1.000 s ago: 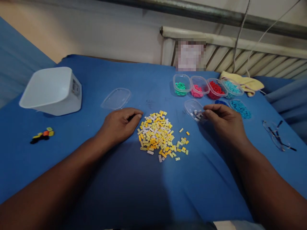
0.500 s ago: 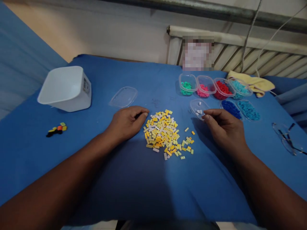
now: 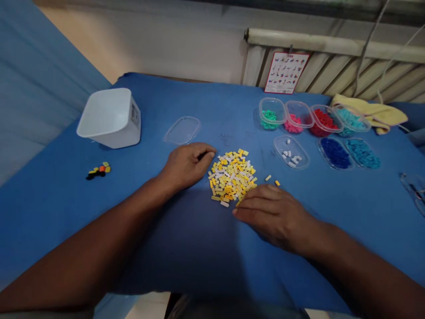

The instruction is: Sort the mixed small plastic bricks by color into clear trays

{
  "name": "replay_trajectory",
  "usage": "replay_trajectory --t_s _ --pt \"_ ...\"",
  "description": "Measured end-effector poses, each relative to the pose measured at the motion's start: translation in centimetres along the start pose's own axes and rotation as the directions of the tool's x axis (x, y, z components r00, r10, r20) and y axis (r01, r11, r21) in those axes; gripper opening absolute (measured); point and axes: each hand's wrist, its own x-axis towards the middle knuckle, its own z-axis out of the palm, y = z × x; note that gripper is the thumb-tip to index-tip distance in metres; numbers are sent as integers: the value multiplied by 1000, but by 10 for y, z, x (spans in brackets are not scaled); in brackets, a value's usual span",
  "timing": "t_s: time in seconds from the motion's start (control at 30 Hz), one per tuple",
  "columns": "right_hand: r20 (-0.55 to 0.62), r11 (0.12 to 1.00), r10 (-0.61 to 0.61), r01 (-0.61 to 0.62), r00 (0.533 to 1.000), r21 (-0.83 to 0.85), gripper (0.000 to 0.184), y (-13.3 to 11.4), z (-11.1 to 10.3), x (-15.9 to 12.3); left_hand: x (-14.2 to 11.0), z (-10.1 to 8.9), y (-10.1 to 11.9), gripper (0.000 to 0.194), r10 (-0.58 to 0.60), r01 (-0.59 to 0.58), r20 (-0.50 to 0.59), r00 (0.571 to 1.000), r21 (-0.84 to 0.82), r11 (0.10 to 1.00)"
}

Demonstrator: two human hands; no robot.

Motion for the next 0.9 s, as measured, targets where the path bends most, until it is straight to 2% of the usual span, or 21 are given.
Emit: replay_trajectory --t_s 0.1,0.33,0.53,0.63,0.73,0.8,0.9 --pt "56 999 -36 38 998 -26 26 -4 5 3 0 0 0 34 -5 5 -3 1000 5 1000" --pt "48 987 -32 39 998 -157 17 -6 6 11 1 0 1 35 -4 4 3 1000 10 1000" --pt "-48 993 -20 15 999 -114 12 -10 1 10 1 -1 0 34 -10 10 3 1000 3 1000" --pt "-133 987 89 -105 987 -121 12 3 -15 -2 1 -2 0 36 -16 16 16 1000 11 1000" --pt "-258 920 273 -330 927 -210 15 31 -37 -21 2 -3 0 37 -12 12 26 1000 22 1000" --pt "-368 846 363 -468 856 -256 14 52 -48 -33 2 -4 1 36 -10 10 21 1000 20 1000" --pt "-488 751 475 -626 733 -210 13 80 -56 -47 2 -5 3 36 -22 21 23 999 18 1000"
